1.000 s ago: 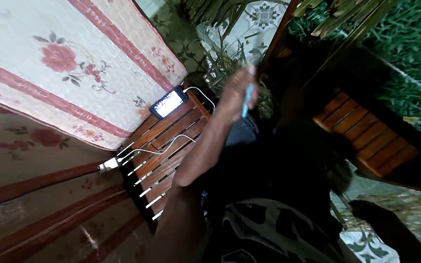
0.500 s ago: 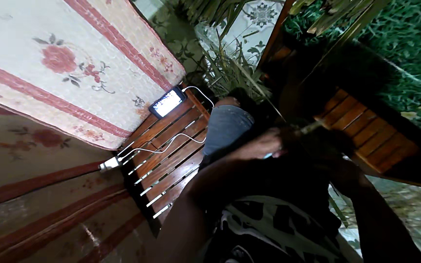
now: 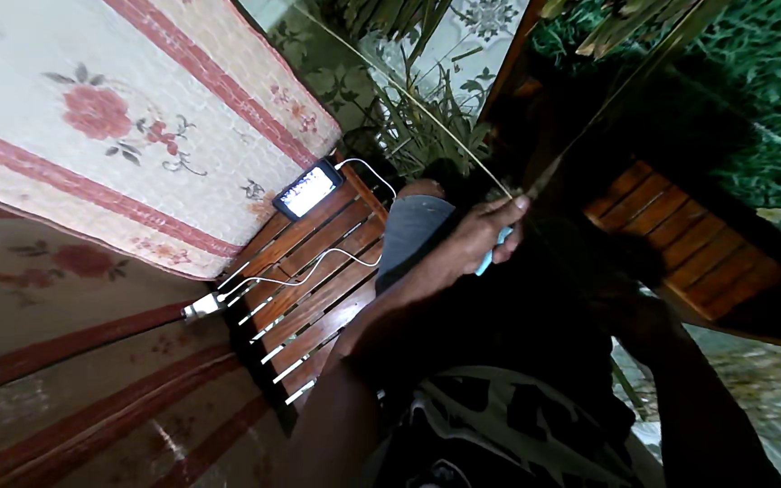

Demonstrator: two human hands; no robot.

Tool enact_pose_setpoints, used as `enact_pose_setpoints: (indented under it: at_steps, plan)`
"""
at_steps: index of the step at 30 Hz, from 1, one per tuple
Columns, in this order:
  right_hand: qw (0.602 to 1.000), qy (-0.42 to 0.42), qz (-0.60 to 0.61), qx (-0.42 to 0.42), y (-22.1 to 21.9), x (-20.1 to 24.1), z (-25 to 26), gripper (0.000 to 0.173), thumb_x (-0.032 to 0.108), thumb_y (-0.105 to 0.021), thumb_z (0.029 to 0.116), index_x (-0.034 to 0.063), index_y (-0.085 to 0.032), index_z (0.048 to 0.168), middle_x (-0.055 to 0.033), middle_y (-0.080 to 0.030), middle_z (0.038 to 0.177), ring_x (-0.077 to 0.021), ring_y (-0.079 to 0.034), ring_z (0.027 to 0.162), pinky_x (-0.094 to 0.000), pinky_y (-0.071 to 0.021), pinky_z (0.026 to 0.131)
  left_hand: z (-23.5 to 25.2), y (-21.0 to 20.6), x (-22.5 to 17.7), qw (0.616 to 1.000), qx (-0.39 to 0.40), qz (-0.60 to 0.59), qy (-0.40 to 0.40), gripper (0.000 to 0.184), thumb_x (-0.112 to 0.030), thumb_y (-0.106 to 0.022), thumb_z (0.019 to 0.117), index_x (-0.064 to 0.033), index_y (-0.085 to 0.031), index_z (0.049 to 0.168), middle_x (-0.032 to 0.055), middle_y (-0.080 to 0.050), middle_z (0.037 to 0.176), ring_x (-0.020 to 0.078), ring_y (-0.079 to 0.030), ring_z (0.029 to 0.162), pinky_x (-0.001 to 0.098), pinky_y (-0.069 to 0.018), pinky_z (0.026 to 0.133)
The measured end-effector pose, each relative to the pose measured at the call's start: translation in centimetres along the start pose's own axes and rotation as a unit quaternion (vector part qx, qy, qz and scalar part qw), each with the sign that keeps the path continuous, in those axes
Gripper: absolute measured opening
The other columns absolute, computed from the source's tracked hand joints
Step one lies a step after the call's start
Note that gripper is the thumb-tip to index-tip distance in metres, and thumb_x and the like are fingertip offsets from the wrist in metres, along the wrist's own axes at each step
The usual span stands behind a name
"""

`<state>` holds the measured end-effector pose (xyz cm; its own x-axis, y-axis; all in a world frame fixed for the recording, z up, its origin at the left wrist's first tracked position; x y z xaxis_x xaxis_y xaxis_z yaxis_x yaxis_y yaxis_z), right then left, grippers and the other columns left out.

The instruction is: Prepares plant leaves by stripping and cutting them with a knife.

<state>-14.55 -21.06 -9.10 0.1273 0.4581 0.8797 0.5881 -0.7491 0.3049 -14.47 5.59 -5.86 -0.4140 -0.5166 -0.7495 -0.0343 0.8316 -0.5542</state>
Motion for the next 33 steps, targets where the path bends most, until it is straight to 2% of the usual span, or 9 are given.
enact_pose_setpoints:
  at_steps: [5,9,11,15,17,19,25,30,33]
  plan:
    - [0.998,-0.05,-0.034,-0.017,-1.1,3.8,0.0,0.016,0.005,-0.059,0.0964,-0.0063,-0.066,0.105,0.002,-0.061,0.075,0.002,-0.053,0.058,-0.016,-0.0486,0.057,-1.4,-3.3,2.4,0.988,0.081,0.12,0.049,0.022,-0.015,-0.043,0.1094,-0.0015,-0.061,0.111,-0.0025,-0.052,0.064,0.0031,-0.046,0.047,0.017,-0.0405,0.043]
    - [0.99,-0.093,-0.101,0.025,0.7,-0.7,-1.2,0.025,0.02,-0.058,0.099,-0.0001,-0.069,0.109,-0.001,-0.064,0.078,-0.0045,-0.055,0.061,-0.0269,-0.0512,0.061,-1.3,1.4,-4.0,0.997,-0.06,-0.009,-0.038,0.028,-0.021,-0.037,0.1113,-0.0054,-0.059,0.117,-0.0028,-0.048,0.057,0.0027,-0.044,0.042,0.0154,-0.0399,0.04]
    - [0.992,-0.087,-0.091,0.029,1.2,-1.8,-1.7,0.025,0.022,-0.058,0.0978,0.0022,-0.071,0.107,0.0025,-0.062,0.074,-0.0017,-0.054,0.058,-0.0231,-0.0495,0.057,-1.4,3.1,-5.6,0.991,-0.089,-0.043,-0.088,0.032,-0.033,-0.035,0.1119,-0.0108,-0.058,0.113,-0.0025,-0.045,0.054,0.0046,-0.041,0.037,0.0172,-0.0382,0.036]
    - [0.996,-0.071,-0.055,0.013,0.0,0.8,-1.0,0.024,0.021,-0.058,0.0978,0.0006,-0.07,0.105,0.0064,-0.06,0.069,0.0017,-0.052,0.056,-0.0179,-0.0488,0.056,-0.3,0.4,0.2,1.0,-0.029,0.0,0.0,0.024,-0.026,-0.038,0.112,-0.0088,-0.054,0.111,0.0009,-0.052,0.062,0.0075,-0.049,0.044,0.02,-0.0446,0.041]
    - [0.996,-0.055,-0.074,0.006,-0.7,3.1,-0.5,0.027,0.016,-0.057,0.0997,-0.0064,-0.068,0.109,-0.0011,-0.061,0.072,-0.003,-0.053,0.057,-0.0238,-0.0496,0.058,-1.0,-2.8,2.8,0.992,0.044,0.104,0.049,0.023,-0.02,-0.044,0.1106,-0.0038,-0.059,0.117,-0.0013,-0.055,0.07,0.0044,-0.05,0.05,0.0181,-0.0441,0.044]
    - [0.997,-0.021,-0.071,-0.001,-0.8,3.2,-0.2,0.028,0.019,-0.056,0.0976,-0.0036,-0.069,0.108,0.0035,-0.062,0.072,0.0018,-0.054,0.056,-0.0185,-0.0502,0.054,-1.5,-3.8,2.4,0.986,0.074,0.142,0.043,0.024,-0.019,-0.047,0.1092,-0.0022,-0.063,0.114,-0.0031,-0.055,0.07,0.0026,-0.049,0.052,0.0173,-0.0426,0.045]
    - [1.0,0.01,0.01,0.012,-0.3,1.2,-0.5,0.021,0.025,-0.059,0.0973,0.0071,-0.07,0.102,0.0122,-0.059,0.068,0.0034,-0.051,0.054,-0.0164,-0.0474,0.052,-0.3,-1.0,-1.4,0.999,0.007,0.033,-0.028,0.026,-0.022,-0.04,0.1113,-0.004,-0.058,0.104,0.0016,-0.05,0.061,0.0072,-0.047,0.044,0.0193,-0.043,0.041]
    - [0.996,-0.017,-0.073,-0.045,-1.7,5.7,-0.1,0.027,0.013,-0.056,0.0997,-0.0087,-0.066,0.114,-0.0076,-0.066,0.086,-0.0032,-0.056,0.064,-0.0227,-0.0527,0.063,-2.1,-5.4,1.5,0.98,0.059,0.171,0.083,0.023,-0.021,-0.051,0.108,-0.0022,-0.063,0.114,-0.002,-0.058,0.073,0.0039,-0.052,0.056,0.02,-0.0444,0.048]
    - [0.993,-0.029,-0.115,-0.007,-1.8,5.1,-0.3,0.025,0.012,-0.057,0.0992,-0.0079,-0.066,0.111,-0.0072,-0.064,0.08,-0.0065,-0.056,0.062,-0.0273,-0.0523,0.062,-1.7,-3.0,-0.5,0.993,0.02,0.106,0.045,0.021,-0.015,-0.043,0.1096,-0.0022,-0.06,0.11,-0.0017,-0.053,0.068,0.0022,-0.047,0.049,0.016,-0.0416,0.044]
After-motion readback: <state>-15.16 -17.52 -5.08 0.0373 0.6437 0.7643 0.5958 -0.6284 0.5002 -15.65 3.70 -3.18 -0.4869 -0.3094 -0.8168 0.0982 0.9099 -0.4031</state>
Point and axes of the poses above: each hand's wrist, its own z-axis towards the middle knuckle, its own y-axis out of the back of the hand, x = y × z, the point moved 5 cm from there along z, towards the middle knuckle
